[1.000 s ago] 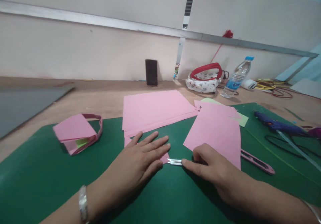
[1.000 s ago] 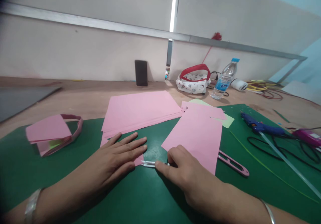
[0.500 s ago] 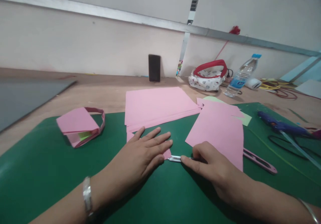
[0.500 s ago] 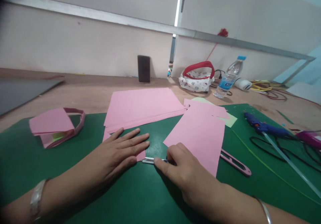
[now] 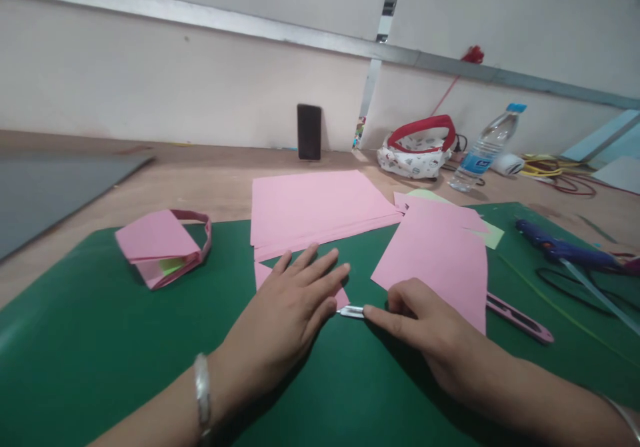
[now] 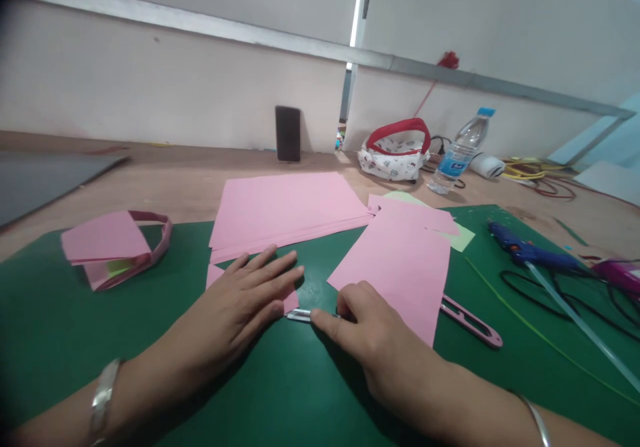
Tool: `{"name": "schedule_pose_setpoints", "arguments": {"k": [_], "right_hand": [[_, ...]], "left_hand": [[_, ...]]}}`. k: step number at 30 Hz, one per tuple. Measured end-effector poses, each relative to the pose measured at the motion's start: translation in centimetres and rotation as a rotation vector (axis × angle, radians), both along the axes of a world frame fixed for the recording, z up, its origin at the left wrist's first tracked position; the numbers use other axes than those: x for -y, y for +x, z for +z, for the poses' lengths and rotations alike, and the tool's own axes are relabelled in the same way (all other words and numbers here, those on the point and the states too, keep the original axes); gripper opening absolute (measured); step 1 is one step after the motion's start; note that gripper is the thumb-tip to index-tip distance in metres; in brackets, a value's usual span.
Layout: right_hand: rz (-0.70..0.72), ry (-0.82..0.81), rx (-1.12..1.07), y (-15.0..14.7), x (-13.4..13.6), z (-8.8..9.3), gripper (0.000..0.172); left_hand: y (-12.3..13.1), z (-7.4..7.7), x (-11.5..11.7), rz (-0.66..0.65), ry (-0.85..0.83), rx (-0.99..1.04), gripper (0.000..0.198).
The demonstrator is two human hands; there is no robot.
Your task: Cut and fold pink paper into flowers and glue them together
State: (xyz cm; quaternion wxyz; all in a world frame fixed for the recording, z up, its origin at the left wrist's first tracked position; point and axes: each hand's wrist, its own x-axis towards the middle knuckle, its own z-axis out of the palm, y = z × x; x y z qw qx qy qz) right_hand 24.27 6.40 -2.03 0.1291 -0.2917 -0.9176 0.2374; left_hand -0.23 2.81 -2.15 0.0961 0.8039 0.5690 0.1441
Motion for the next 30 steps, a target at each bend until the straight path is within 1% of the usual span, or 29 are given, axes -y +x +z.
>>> {"name": "schedule_pose_setpoints", "arguments": {"k": [2, 4, 7, 9, 12, 14, 18, 22, 26, 30], "right_hand": [[-0.015, -0.010, -0.009, 0.0, -0.1, 0.1, 0.029], [-0.020, -0.011, -0.013, 0.0, -0.1, 0.3, 0.030], [-0.054, -0.036, -0.025, -0.1, 0.1, 0.5, 0.030], [-0.094, -0.063, -0.035, -0.2, 0.1, 0.6, 0.031], [-0.129, -0.082, -0.044, -0.4, 0.2, 0.4, 0.031], [-0.126, -0.087, -0.048, -0.5, 0.2, 0.3, 0.031], [-0.147, -0.116, -0.072, -0.2, 0.3, -0.1, 0.031], [-0.162, -0.161, -0.059, 0.2, 0.4, -0.2, 0.030], [-0.170, -0.163, -0.052, 0.1, 0.6, -0.2, 0.029], [-0.176, -0.140, -0.051, -0.4, 0.9, -0.1, 0.030]], "left_hand": [[-0.1, 0.3, 0.0, 0.024, 0.010, 0.134, 0.038], [-0.8, 0.9, 0.0, -0.023, -0.015, 0.206, 0.029], [-2.5, 2.0, -0.2, -0.168, -0.073, 0.105, 0.022], [-3.4, 2.6, -0.4, -0.228, -0.138, 0.034, 0.030], [-3.9, 3.1, -0.6, -0.266, -0.179, 0.001, 0.038], [-3.8, 3.0, -0.7, -0.260, -0.178, 0.011, 0.039], [-3.7, 2.2, -0.8, -0.233, -0.168, 0.021, 0.039], [-4.1, 1.5, -0.9, -0.259, -0.154, -0.001, 0.041], [-4.3, 1.3, -1.0, -0.286, -0.142, 0.002, 0.041], [-4.2, 1.5, -0.8, -0.290, -0.140, 0.020, 0.040]]}}
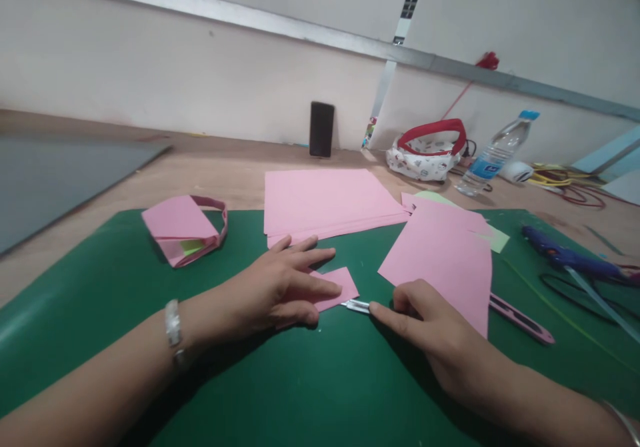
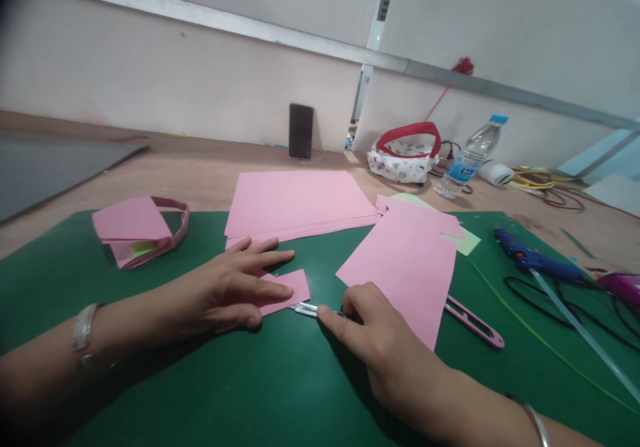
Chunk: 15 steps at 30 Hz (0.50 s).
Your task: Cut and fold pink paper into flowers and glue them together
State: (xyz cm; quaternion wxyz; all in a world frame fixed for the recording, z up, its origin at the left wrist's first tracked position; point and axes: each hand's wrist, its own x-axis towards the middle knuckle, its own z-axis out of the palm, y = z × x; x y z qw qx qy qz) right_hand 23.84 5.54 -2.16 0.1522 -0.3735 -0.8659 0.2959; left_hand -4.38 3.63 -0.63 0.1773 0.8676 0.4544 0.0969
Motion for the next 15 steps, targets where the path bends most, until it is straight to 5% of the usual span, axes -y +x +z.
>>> {"name": "schedule_pose_setpoints", "arguments": {"k": [15], "right_hand": [[-0.003, 0.013, 0.027, -0.48, 0.66, -0.08, 0.032]], "left_hand": [[0.23, -0.36, -0.02, 0.074, -0.002, 0.039, 0.038]]}}
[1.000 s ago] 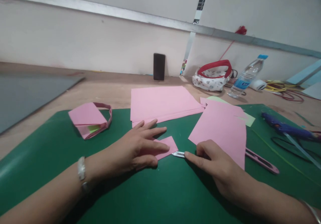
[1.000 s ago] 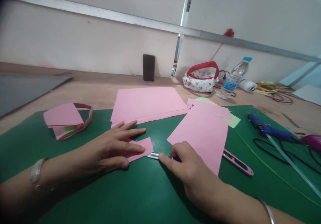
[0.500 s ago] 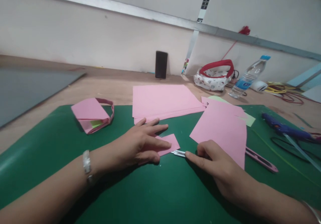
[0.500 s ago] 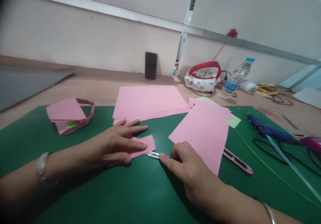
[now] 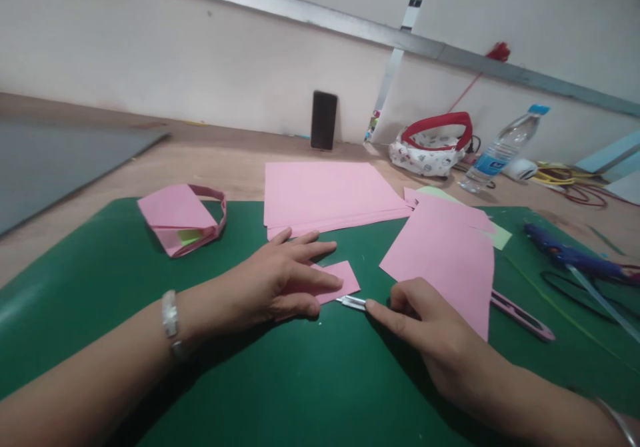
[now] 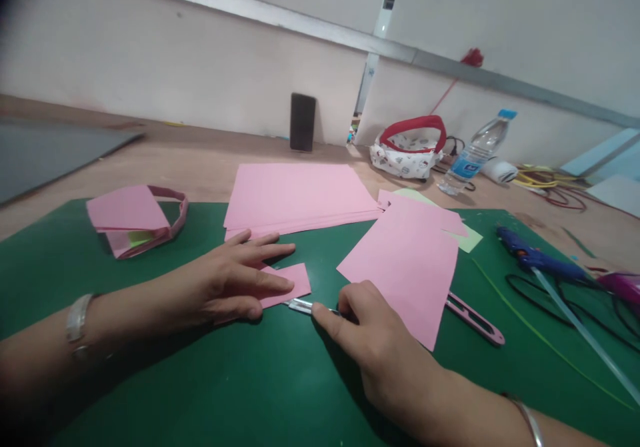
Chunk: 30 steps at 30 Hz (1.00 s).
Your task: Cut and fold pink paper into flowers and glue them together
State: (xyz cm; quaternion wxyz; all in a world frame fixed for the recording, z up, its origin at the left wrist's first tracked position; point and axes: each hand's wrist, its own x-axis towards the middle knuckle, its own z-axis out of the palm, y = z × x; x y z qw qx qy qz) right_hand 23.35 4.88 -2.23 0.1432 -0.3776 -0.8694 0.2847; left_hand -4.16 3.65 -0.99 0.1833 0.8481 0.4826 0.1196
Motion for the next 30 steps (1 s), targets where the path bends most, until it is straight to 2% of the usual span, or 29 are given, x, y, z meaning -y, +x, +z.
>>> {"name": "schedule_pose_setpoints", "arguments": {"k": [7, 13, 18, 20, 23, 27, 30], "right_hand": [[0.171, 0.119, 0.054, 0.0, 0.1, 0.6, 0.032], [0.213, 0.185, 0.073, 0.1, 0.1, 0.7, 0.035], [0.239, 0.238, 0.054, 0.0, 0.0, 0.7, 0.038], [0.249, 0.252, 0.059, 0.1, 0.0, 0.7, 0.039], [0.239, 0.256, 0.055, 0.1, -0.1, 0.7, 0.039], [0.200, 0.236, 0.053, 0.0, 0.1, 0.6, 0.035], [0.120, 0.176, 0.062, -0.4, 0.5, 0.4, 0.030]], "left_hand": [[-0.2, 0.1, 0.0, -0.036, -0.023, -0.024, 0.036], [-0.2, -0.1, 0.1, -0.047, 0.010, -0.051, 0.036], [-0.2, 1.2, 0.9, 0.001, 0.058, 0.019, 0.050], [-0.2, 2.0, 1.4, -0.009, 0.087, 0.033, 0.043], [-0.4, 2.5, 2.1, -0.036, 0.095, 0.000, 0.021], [-0.9, 1.8, 2.2, -0.016, 0.020, 0.061, 0.017], [-1.2, 1.2, 1.9, -0.023, -0.010, 0.113, 0.018]]}}
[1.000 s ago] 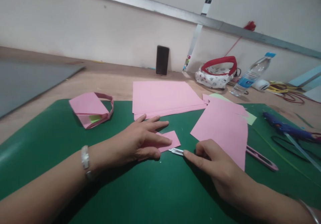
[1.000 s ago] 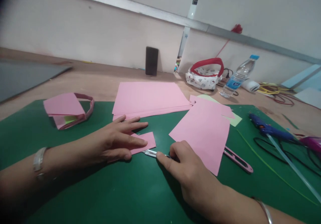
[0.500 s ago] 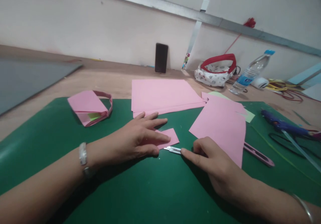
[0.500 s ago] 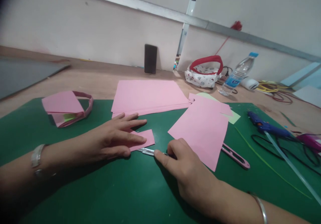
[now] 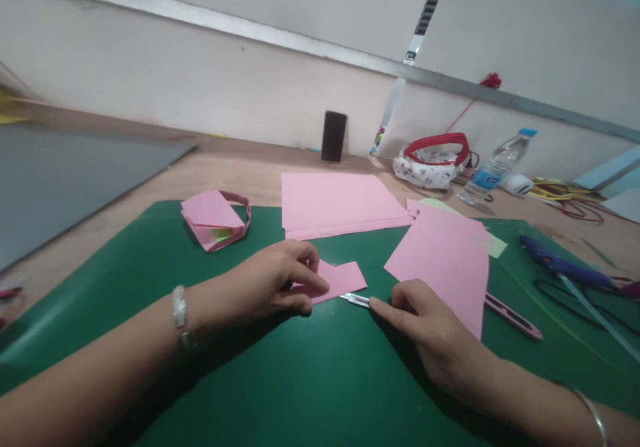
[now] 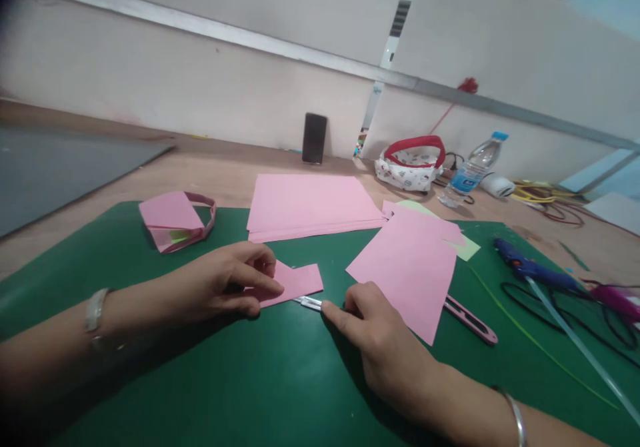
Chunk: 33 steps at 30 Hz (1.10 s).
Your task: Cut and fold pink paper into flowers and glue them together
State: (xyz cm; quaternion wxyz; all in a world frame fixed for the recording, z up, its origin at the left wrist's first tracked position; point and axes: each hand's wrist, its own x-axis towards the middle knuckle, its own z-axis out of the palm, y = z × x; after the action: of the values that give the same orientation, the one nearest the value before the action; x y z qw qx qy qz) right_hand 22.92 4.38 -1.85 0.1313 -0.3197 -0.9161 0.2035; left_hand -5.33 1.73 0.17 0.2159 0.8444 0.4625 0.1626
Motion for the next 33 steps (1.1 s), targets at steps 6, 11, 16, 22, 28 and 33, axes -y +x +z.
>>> {"name": "schedule_pose_setpoints", "arguments": {"k": [6, 11, 16, 22, 28, 33], "right_hand": [[-0.172, -0.089, -0.065, -0.8, 0.8, -0.3, 0.027], [-0.188, -0.106, -0.093, -0.7, 1.0, -0.3, 0.028], [-0.187, -0.117, -0.103, -0.2, 1.2, -0.4, 0.027], [-0.236, -0.147, -0.136, -0.8, 1.2, -0.2, 0.028], [-0.400, -0.286, -0.121, -2.2, 1.8, 0.3, 0.036], [-0.397, -0.319, -0.137, -1.9, 2.2, 0.0, 0.035]], "left_hand": [[-0.1, -0.2, -0.1, -0.022, 0.012, 0.037, 0.016], [-0.1, -0.2, -0.1, -0.045, 0.015, 0.026, 0.016], [-0.1, -0.2, -0.1, -0.020, 0.012, 0.020, 0.018], [-0.1, -0.2, -0.4, -0.048, 0.073, -0.009, 0.022], [-0.2, -0.4, -0.4, -0.062, 0.090, 0.004, 0.024], [-0.1, -0.4, -0.4, -0.056, 0.093, 0.008, 0.024]]}}
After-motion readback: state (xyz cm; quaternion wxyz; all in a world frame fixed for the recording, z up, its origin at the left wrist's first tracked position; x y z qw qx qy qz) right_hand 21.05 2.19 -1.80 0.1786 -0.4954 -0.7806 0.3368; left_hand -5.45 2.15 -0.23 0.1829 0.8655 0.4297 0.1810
